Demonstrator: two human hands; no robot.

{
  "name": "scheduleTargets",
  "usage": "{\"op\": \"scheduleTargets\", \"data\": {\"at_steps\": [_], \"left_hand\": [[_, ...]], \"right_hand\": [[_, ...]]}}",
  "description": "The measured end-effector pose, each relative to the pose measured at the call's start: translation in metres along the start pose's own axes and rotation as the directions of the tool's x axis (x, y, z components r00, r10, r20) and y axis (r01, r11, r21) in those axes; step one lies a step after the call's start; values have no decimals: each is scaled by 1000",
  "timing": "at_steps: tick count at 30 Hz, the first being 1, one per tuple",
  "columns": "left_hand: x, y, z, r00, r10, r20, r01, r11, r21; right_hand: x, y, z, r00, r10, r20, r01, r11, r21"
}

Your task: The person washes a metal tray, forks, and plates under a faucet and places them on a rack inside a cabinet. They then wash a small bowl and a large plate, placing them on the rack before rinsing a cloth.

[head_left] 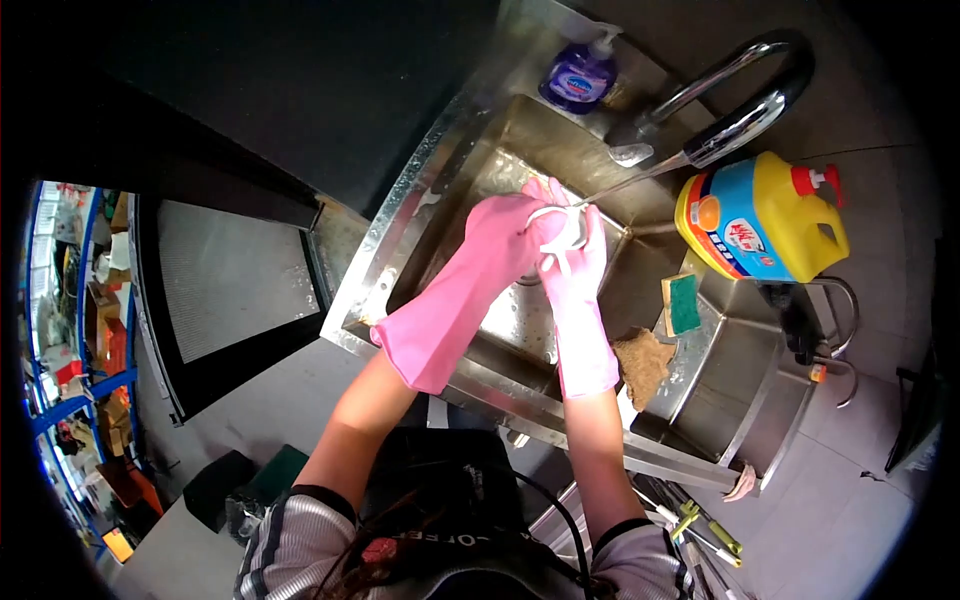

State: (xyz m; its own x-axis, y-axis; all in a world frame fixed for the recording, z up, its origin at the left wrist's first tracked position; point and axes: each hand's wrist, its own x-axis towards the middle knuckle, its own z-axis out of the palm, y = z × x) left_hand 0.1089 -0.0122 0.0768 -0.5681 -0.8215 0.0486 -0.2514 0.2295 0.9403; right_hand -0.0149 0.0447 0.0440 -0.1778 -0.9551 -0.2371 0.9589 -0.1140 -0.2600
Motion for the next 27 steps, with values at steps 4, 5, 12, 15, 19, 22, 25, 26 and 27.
{"op": "scheduleTargets", "data": {"at_steps": [4,5,12,15,19,22,25,26,27], "left_hand": [[13,-19,14,964,260,-52,-239,938,252],[14,-16,12,977,211,-15,-201,951,235],[10,45,-26,918,-317,240,154,839,522],[2,52,-33,946,-204,252,-51,675,736],[-3,48,-26,901,-428,68,316,755,574],[-11,19,-14,884,-414,219,377,906,191],[-27,-16,9,895,-294,335,445,529,-723],[-30,-11,9,883,-315,347,468,644,-606],[-31,-5,10,872,-337,356,479,741,-471]], "right_hand": [[-8,-9,-6,996,-5,-86,-2,997,-80],[-13,-10,-2,991,-80,-108,54,971,-231],[-35,-24,-25,733,-613,295,-55,-486,-872],[-50,-37,-32,782,-521,343,-126,-670,-731],[-59,-34,-35,763,-536,361,-96,-646,-757],[-69,-33,2,893,-229,-387,-233,500,-834],[-65,-20,-11,955,-80,-286,-37,924,-380],[-66,-15,-5,963,-74,-257,-25,931,-363],[-66,-9,0,971,-69,-228,-14,938,-346]]}}
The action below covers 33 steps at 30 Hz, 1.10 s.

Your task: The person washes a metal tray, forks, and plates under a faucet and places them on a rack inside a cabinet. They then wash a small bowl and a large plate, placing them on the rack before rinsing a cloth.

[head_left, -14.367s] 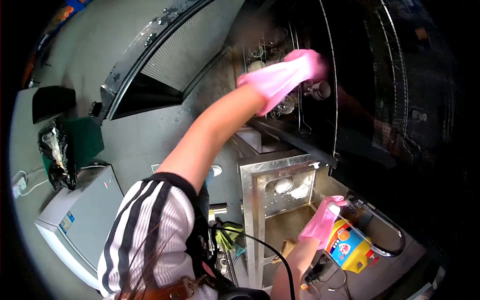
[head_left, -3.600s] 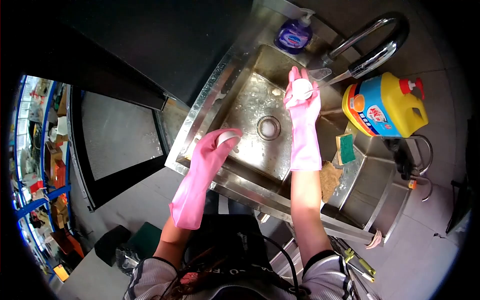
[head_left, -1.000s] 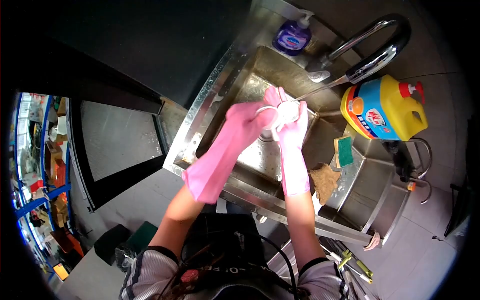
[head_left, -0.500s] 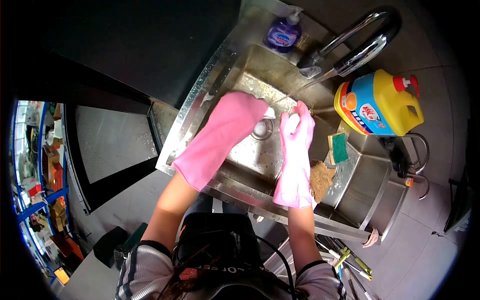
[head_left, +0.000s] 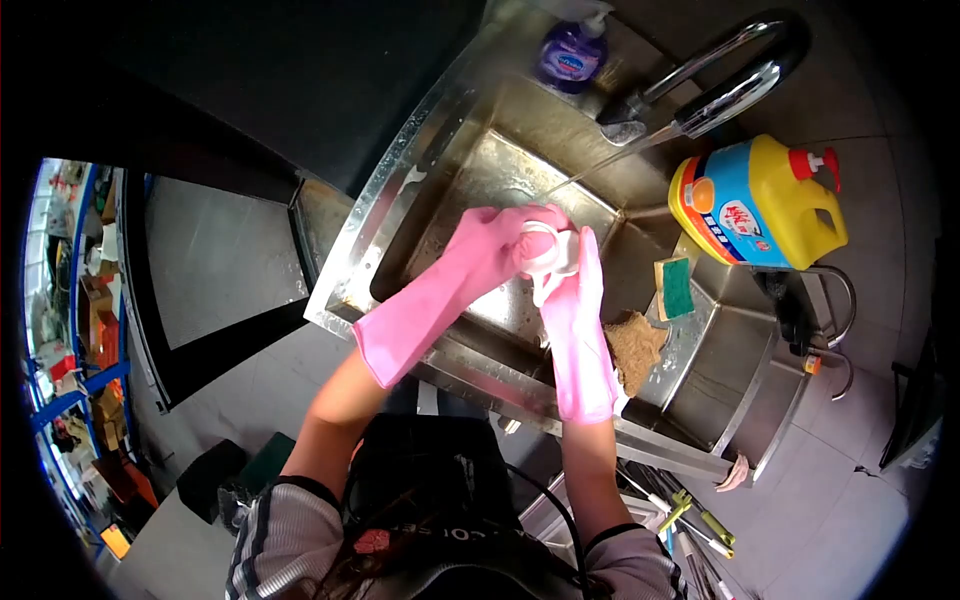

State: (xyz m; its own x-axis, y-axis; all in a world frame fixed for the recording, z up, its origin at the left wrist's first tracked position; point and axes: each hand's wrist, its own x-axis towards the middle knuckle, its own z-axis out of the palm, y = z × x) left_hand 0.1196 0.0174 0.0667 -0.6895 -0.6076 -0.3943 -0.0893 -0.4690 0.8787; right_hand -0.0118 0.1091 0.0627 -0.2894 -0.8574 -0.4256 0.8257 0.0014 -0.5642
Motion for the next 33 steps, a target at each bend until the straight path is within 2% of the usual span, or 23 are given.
{"op": "scheduleTargets", "data": {"at_steps": [1,3,4,6,7,9,11,12,13,15,16,17,19,21,23,26,29,30,32,33], "left_hand": [[-2,3,6,999,-31,-43,29,999,-41],[-5,12,19,987,-93,-129,76,989,-129],[-2,4,26,976,-36,-216,-21,966,-256],[-5,8,27,965,22,-262,-115,932,-345],[-8,10,22,976,35,-217,-105,942,-320],[-9,14,17,987,-45,-154,-18,924,-382],[-6,14,13,972,-216,-94,132,829,-543],[-9,12,10,983,-151,-100,112,940,-323],[-15,10,7,992,-88,-91,80,993,-85],[-26,17,1,1000,3,-28,4,966,260],[-30,23,-3,999,30,14,-33,932,360],[-35,29,-7,997,53,58,-74,887,456],[-33,20,-18,995,16,95,-54,908,416],[-40,29,-20,993,-51,107,3,913,408],[-47,39,-21,987,-140,84,91,898,430],[-47,34,-27,989,-141,51,91,833,546],[-49,20,-35,990,127,67,-136,673,727],[-51,22,-36,981,180,78,-176,633,754],[-51,27,-36,953,283,110,-253,540,803],[-53,26,-37,933,345,99,-290,560,776]], "right_hand": [[-1,3,9,997,-17,76,17,1000,5],[-1,17,21,996,-60,59,56,996,73],[0,20,24,995,-81,50,76,992,105],[2,22,22,986,-70,152,46,987,156],[1,23,21,977,-65,202,28,983,181],[-3,22,28,990,-24,138,13,997,75],[-8,20,37,995,21,94,-23,1000,20],[-11,18,39,995,48,82,-50,999,18],[-14,16,40,995,76,69,-78,997,14],[-13,15,40,997,53,52,-45,988,-148],[-11,13,41,998,41,47,-29,973,-228],[-9,-2,43,979,201,-25,-184,830,-527],[-10,-16,48,961,261,-85,-214,519,-827],[-15,-21,50,971,228,-71,-150,352,-924],[-18,-17,49,972,228,-62,-126,279,-952],[-22,-11,53,955,280,-93,-173,276,-946],[-22,-2,50,927,368,-65,-259,507,-822],[-20,2,43,923,384,8,-258,637,-727],[-13,18,14,959,281,33,-196,746,-636],[-13,22,11,973,226,41,-159,794,-587]]}}
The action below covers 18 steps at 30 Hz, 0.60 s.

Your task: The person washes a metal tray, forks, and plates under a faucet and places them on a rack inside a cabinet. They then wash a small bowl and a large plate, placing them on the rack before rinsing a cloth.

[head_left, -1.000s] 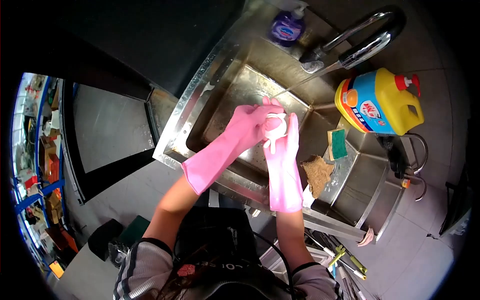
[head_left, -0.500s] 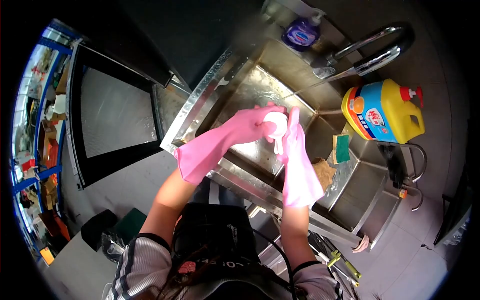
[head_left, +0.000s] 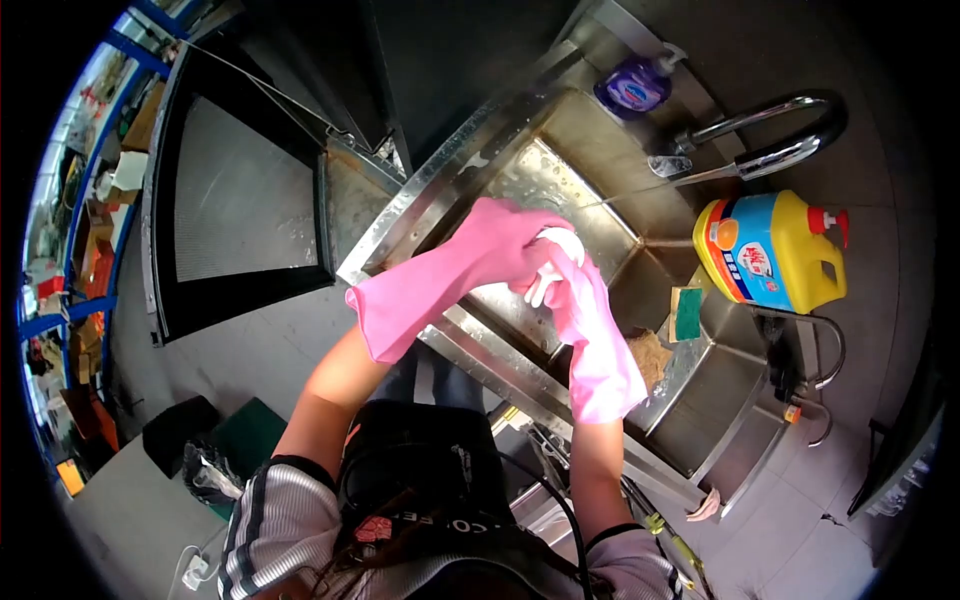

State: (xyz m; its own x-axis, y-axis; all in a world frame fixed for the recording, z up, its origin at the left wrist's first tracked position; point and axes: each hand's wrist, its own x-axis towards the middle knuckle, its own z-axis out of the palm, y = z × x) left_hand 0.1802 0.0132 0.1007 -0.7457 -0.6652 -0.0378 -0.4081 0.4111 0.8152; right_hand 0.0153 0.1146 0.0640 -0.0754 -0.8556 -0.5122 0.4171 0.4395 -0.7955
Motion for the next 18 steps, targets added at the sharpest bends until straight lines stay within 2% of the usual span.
{"op": "scheduleTargets", "data": {"at_steps": [2,3,6,7,8,9,11,13,15,18], "left_hand": [[-4,-2,2,991,61,-116,-69,995,-72],[-3,-8,14,977,87,-195,-121,978,-171],[-10,-9,43,951,-73,-299,-1,971,-240],[-13,-8,48,936,-45,-350,-91,927,-364],[-12,-4,42,942,-9,-335,-127,915,-384],[-11,-1,34,947,25,-321,-161,900,-405],[-9,0,28,942,101,-320,-254,838,-483],[-9,-6,26,918,176,-355,-364,728,-581],[-11,-5,22,902,171,-396,-392,709,-587],[-14,0,17,896,88,-436,-389,630,-672]], "right_hand": [[-6,2,3,990,-62,-125,45,989,-139],[-9,2,9,978,-99,-182,60,976,-208],[5,23,7,909,-375,-182,244,832,-498],[8,31,11,838,-532,-123,383,733,-562],[9,30,22,743,-667,-50,504,608,-614],[8,28,30,699,-710,-85,542,604,-584],[-9,7,47,784,-598,-165,461,739,-491],[-14,-8,60,780,-612,-131,480,720,-500],[-17,-19,72,757,-646,-102,512,683,-521],[-10,-47,75,754,-642,140,581,551,-599]]}}
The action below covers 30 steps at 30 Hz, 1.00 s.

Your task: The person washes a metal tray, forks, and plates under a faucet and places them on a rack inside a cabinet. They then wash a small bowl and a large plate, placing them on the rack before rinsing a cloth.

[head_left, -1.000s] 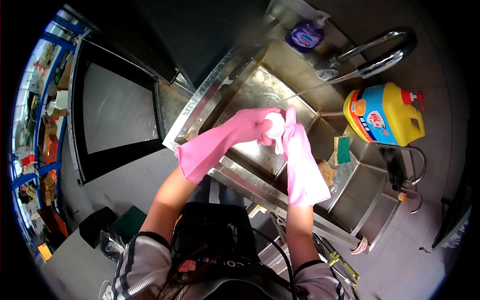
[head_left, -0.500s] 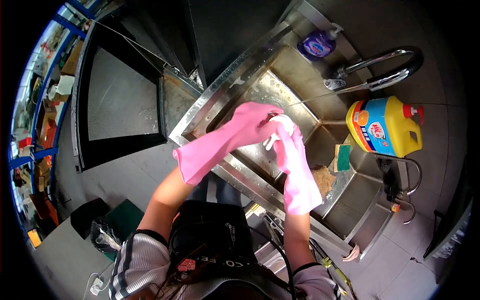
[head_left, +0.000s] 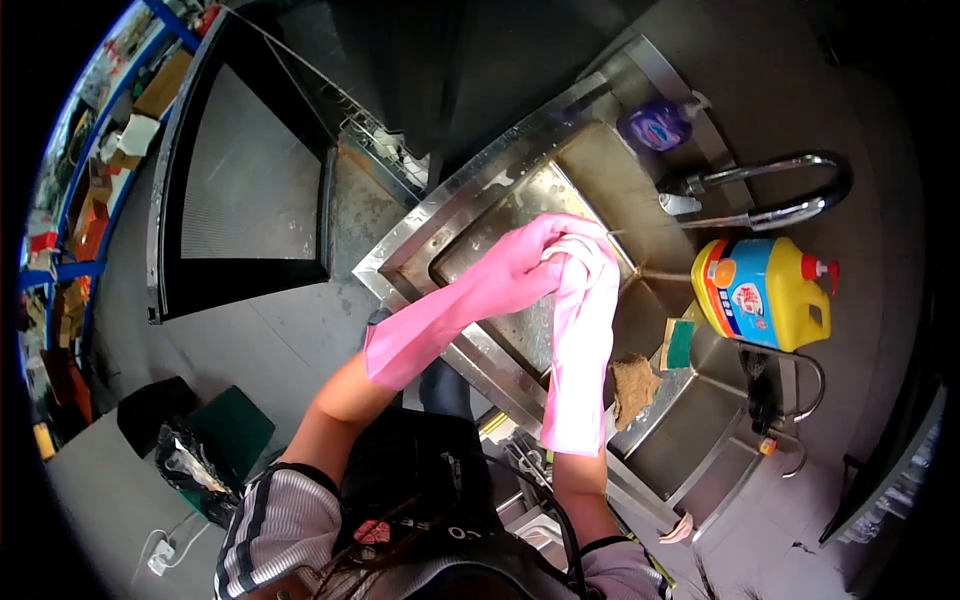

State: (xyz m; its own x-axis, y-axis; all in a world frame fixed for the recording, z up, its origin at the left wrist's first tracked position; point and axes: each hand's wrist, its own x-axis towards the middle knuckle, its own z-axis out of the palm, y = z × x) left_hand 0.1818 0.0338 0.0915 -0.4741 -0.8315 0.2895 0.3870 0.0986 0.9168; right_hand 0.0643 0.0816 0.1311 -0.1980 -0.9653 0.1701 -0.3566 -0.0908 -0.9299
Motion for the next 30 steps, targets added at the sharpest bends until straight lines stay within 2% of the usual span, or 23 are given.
{"op": "scheduleTargets", "data": {"at_steps": [1,4,5,8,9,11,12,13,14,15,17,18,19,20,21,22,23,24,25,26,28,30], "left_hand": [[-2,3,-1,999,-25,-37,23,998,-52],[0,44,-18,992,-124,-19,126,981,149],[-2,44,-19,996,-27,-81,51,951,306],[-13,39,-41,990,137,-20,-121,929,350],[-19,38,-48,983,173,-64,-135,911,390],[-36,42,-66,983,17,-183,3,994,113],[-45,46,-77,973,-65,-224,57,998,-39],[-53,67,-90,957,-74,-281,25,985,-173],[-65,76,-104,941,-175,-290,75,943,-325],[-73,84,-120,905,-225,-360,114,946,-304],[-88,91,-155,804,-284,-523,164,950,-264],[-87,98,-170,684,-345,-643,260,938,-227],[-85,84,-195,606,-333,-723,346,928,-138],[-82,58,-226,526,-308,-793,436,898,-59],[-75,23,-254,485,-156,-861,448,889,92],[-66,-1,-272,442,4,-897,469,852,235],[-52,16,-278,431,-114,-895,502,855,133],[-35,23,-290,440,-208,-874,594,797,109],[-20,3,-305,478,-186,-858,530,841,113],[-3,-2,-313,520,-145,-842,574,790,218],[36,0,-320,462,-260,-848,647,753,122],[73,-7,-338,541,-233,-808,728,610,311]], "right_hand": [[5,-1,-1,991,-128,46,128,992,-3],[0,-24,14,995,27,97,-32,998,54],[1,-26,18,992,2,130,-8,999,43],[11,-30,37,965,-79,249,73,997,31],[13,-30,46,949,-107,295,101,994,35],[3,-28,70,977,-47,209,30,996,86],[5,-27,78,975,48,215,-78,988,131],[7,-28,87,965,144,219,-184,967,177],[13,-36,91,948,178,265,-242,943,231],[19,-46,95,927,211,311,-302,912,278],[27,-40,92,943,167,287,-235,947,220],[31,-33,89,954,146,261,-201,960,196],[33,-23,84,965,141,223,-187,962,201],[33,-16,80,974,135,180,-172,963,206],[32,-17,78,971,201,129,-222,959,176],[30,-9,73,976,190,106,-206,963,171],[27,-9,70,974,204,97,-218,963,158],[24,-9,67,972,219,86,-230,962,144],[22,-8,64,967,244,74,-252,959,128],[21,-5,60,961,269,61,-274,955,111],[18,0,55,945,326,30,-328,941,83],[15,3,55,944,330,-19,-329,944,25]]}}
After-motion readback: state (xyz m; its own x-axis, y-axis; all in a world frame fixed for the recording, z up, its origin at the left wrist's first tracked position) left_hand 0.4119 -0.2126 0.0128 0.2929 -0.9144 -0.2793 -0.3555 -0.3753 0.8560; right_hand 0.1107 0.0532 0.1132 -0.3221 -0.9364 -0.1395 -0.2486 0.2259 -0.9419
